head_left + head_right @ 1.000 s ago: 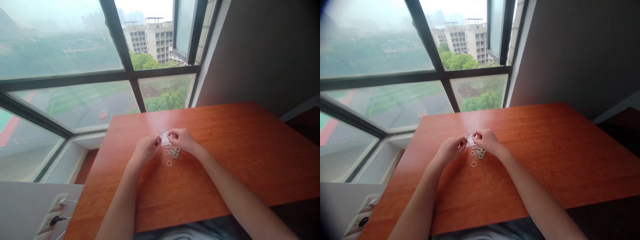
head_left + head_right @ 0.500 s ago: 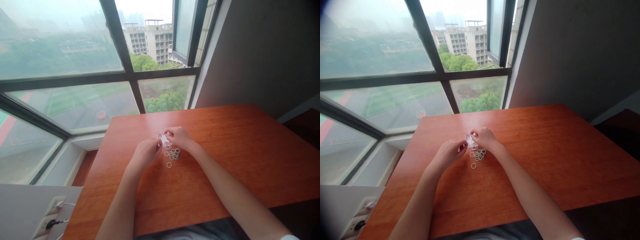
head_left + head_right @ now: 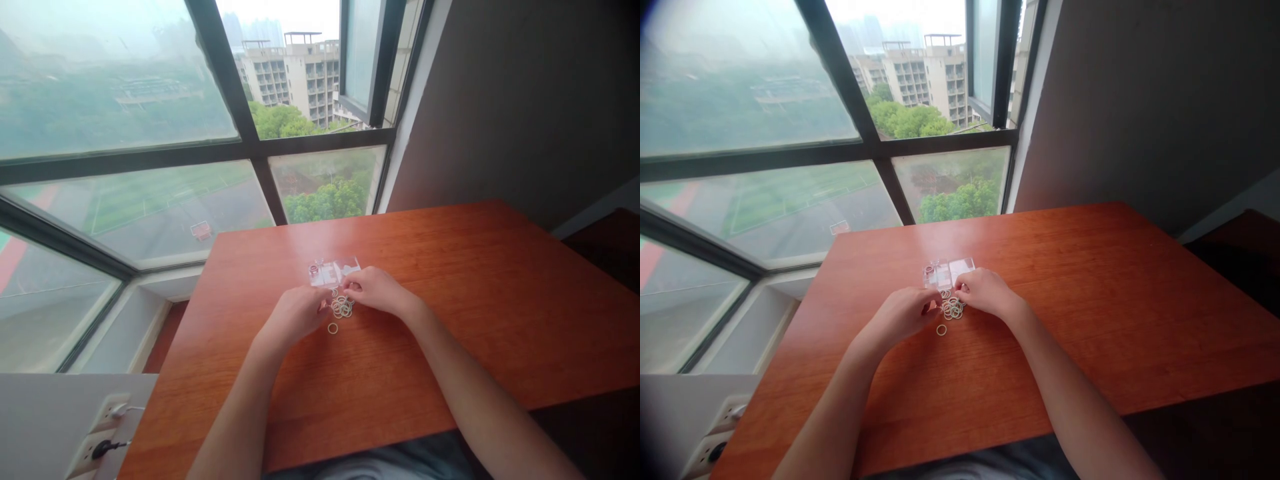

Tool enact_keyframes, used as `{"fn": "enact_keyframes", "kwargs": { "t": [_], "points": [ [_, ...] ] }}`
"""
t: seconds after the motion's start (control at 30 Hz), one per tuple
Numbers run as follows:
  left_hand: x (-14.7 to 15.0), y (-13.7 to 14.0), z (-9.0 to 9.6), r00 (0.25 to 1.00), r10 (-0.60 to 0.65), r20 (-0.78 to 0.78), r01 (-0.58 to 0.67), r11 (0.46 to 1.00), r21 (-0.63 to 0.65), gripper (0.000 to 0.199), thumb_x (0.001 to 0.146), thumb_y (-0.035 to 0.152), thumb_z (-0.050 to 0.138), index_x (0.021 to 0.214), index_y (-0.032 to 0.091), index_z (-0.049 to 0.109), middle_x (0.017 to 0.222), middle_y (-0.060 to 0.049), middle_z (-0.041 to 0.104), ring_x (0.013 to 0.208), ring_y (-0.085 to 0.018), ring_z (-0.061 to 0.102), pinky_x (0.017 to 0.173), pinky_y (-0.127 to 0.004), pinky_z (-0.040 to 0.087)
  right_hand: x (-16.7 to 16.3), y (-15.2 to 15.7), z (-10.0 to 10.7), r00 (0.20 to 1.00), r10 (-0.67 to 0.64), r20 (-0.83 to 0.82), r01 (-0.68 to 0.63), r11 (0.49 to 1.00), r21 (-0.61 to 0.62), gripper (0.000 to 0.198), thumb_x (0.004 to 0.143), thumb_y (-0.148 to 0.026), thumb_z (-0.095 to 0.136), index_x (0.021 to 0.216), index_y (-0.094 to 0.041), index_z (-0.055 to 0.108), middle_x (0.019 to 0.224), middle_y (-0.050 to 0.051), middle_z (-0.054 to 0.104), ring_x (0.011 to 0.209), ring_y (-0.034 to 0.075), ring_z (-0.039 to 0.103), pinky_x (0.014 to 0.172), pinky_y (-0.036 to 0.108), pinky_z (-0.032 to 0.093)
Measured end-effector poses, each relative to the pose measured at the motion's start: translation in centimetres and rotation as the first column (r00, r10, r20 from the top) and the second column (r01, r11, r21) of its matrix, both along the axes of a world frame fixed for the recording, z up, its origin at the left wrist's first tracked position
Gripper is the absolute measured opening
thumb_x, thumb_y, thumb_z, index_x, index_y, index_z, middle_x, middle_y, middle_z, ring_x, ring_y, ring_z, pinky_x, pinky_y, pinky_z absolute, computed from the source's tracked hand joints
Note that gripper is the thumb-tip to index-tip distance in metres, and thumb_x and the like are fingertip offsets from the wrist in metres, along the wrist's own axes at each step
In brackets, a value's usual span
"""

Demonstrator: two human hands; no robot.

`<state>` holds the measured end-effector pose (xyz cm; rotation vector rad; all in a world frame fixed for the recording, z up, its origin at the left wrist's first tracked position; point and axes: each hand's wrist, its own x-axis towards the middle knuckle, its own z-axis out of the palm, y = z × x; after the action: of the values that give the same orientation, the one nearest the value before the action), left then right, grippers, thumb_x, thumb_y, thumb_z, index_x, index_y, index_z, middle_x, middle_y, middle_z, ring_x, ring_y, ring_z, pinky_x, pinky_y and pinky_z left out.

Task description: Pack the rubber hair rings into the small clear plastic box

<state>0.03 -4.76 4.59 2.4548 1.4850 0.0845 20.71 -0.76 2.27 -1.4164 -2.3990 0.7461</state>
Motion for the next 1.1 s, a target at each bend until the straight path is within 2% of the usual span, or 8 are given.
{"fn": "enact_keyframes", "kwargs": {
  "t": [0.17, 0.4, 0.57, 0.77, 0.93, 1.1],
  "points": [
    [0.1, 0.1, -0.5, 1.000, -0.013, 0.013, 0.013, 0.999, -0.035, 0.016, 0.081, 0.021, 0.052, 0.086, 0.025, 0.067, 0.079, -0.001, 0.071, 0.064, -0.014, 0.058, 0.057, -0.023, 0.033, -0.1, -0.1, -0.5, 0.999, 0.039, 0.021, -0.038, 0.999, -0.003, 0.016, 0.081, -0.022, 0.058, 0.083, -0.026, 0.073, 0.080, -0.001, 0.072, 0.072, 0.014, 0.062, 0.062, 0.022, 0.036],
    [0.3, 0.1, -0.9, 1.000, -0.001, -0.029, -0.001, 0.998, -0.063, 0.015, 0.081, 0.021, 0.052, 0.079, 0.022, 0.067, 0.079, -0.004, 0.070, 0.063, -0.016, 0.059, 0.057, -0.024, 0.035, -0.4, -0.3, -0.6, 0.996, 0.078, 0.035, -0.078, 0.997, -0.011, 0.012, 0.079, -0.023, 0.062, 0.081, -0.026, 0.074, 0.080, 0.000, 0.073, 0.075, 0.016, 0.063, 0.064, 0.023, 0.037],
    [0.3, 0.1, -1.4, 0.999, -0.011, -0.049, 0.010, 1.000, -0.019, 0.017, 0.082, 0.020, 0.049, 0.075, 0.021, 0.065, 0.076, -0.005, 0.068, 0.063, -0.017, 0.058, 0.056, -0.025, 0.034, -0.2, -0.4, -0.3, 0.995, 0.095, 0.004, -0.095, 0.995, -0.022, 0.016, 0.078, -0.020, 0.060, 0.083, -0.026, 0.075, 0.078, -0.001, 0.073, 0.070, 0.014, 0.061, 0.063, 0.022, 0.037],
    [0.3, 0.3, -1.0, 0.998, -0.023, -0.055, 0.023, 1.000, -0.005, 0.017, 0.082, 0.019, 0.048, 0.075, 0.021, 0.063, 0.074, -0.004, 0.068, 0.061, -0.016, 0.057, 0.053, -0.025, 0.028, -0.4, -0.8, 0.1, 0.989, 0.146, 0.004, -0.146, 0.989, -0.006, 0.022, 0.076, -0.016, 0.059, 0.087, -0.027, 0.075, 0.079, -0.001, 0.072, 0.070, 0.013, 0.060, 0.062, 0.022, 0.036],
    [0.0, 0.7, -0.9, 0.997, 0.070, -0.019, -0.069, 0.997, 0.042, 0.015, 0.083, 0.023, 0.049, 0.082, 0.022, 0.064, 0.075, -0.003, 0.068, 0.063, -0.015, 0.058, 0.055, -0.024, 0.029, -0.6, -1.0, 0.0, 0.988, 0.145, 0.048, -0.146, 0.989, 0.022, 0.013, 0.078, -0.021, 0.061, 0.079, -0.025, 0.073, 0.073, 0.000, 0.069, 0.068, 0.014, 0.059, 0.059, 0.023, 0.033],
    [-0.3, 1.3, -1.2, 0.977, 0.204, 0.059, -0.210, 0.969, 0.131, 0.014, 0.083, 0.026, 0.051, 0.087, 0.024, 0.064, 0.079, -0.001, 0.070, 0.066, -0.015, 0.059, 0.057, -0.024, 0.031, -0.7, -0.7, -0.2, 0.992, 0.119, 0.035, -0.121, 0.990, 0.067, 0.010, 0.079, -0.022, 0.061, 0.074, -0.023, 0.070, 0.072, 0.000, 0.067, 0.066, 0.013, 0.056, 0.059, 0.023, 0.032]
  ]
}}
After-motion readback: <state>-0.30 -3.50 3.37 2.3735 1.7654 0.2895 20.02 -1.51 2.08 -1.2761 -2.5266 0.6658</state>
